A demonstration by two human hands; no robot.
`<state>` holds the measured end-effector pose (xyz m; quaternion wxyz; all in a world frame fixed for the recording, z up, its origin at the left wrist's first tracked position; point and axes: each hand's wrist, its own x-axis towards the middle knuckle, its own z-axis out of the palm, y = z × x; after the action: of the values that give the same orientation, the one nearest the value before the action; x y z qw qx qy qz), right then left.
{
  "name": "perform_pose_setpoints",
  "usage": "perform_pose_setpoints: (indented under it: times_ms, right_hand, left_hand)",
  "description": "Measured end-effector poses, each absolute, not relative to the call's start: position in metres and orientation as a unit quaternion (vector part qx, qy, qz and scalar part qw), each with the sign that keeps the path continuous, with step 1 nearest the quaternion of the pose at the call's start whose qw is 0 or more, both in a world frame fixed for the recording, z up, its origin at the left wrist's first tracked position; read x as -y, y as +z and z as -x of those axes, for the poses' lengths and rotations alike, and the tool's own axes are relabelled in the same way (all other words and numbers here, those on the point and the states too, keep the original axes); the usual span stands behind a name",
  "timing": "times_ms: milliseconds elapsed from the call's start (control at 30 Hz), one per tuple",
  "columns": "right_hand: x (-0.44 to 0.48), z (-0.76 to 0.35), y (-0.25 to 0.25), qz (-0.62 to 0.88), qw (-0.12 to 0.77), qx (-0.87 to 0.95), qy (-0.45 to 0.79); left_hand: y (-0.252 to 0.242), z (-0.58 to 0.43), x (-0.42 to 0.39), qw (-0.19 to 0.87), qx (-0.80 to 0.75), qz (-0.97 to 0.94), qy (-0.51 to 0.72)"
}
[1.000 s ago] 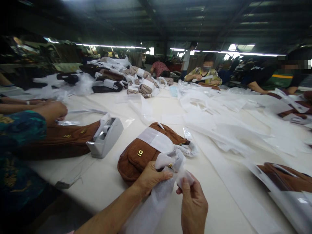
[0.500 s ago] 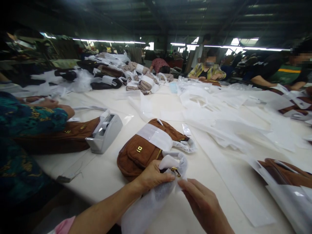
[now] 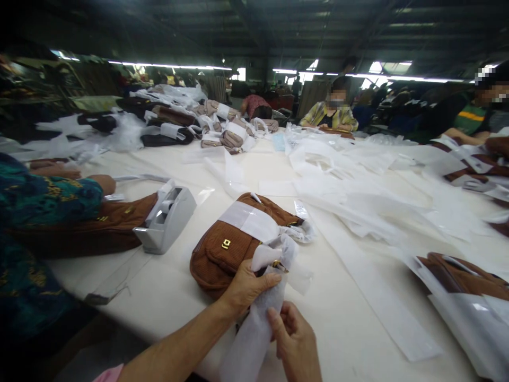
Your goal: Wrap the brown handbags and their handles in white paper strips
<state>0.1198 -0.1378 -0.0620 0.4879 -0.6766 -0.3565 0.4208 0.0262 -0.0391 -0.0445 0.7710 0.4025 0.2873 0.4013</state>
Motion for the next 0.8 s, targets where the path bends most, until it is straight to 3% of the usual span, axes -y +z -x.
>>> perform_pose_setpoints:
  times_ms: [167,400,800]
  right_hand:
    - [0.123,-0.097,-0.071,0.554,0.581,0.245,0.544]
    - [0.114,-0.078,-0.072,0.454,0.677,0.108,0.569]
    - [0.108,-0.048,-0.07,0.442,0.691,0.065,0.569]
  left_hand:
    - [-0.039,-0.023,0.038,0.766,-0.288,-0.405,0.407]
    - [-0.036,-0.014,0.038,0.756,-0.279,-0.449,0.386]
    - [-0.025,0.0,0.014,0.755,-0.225,-0.557,0.263]
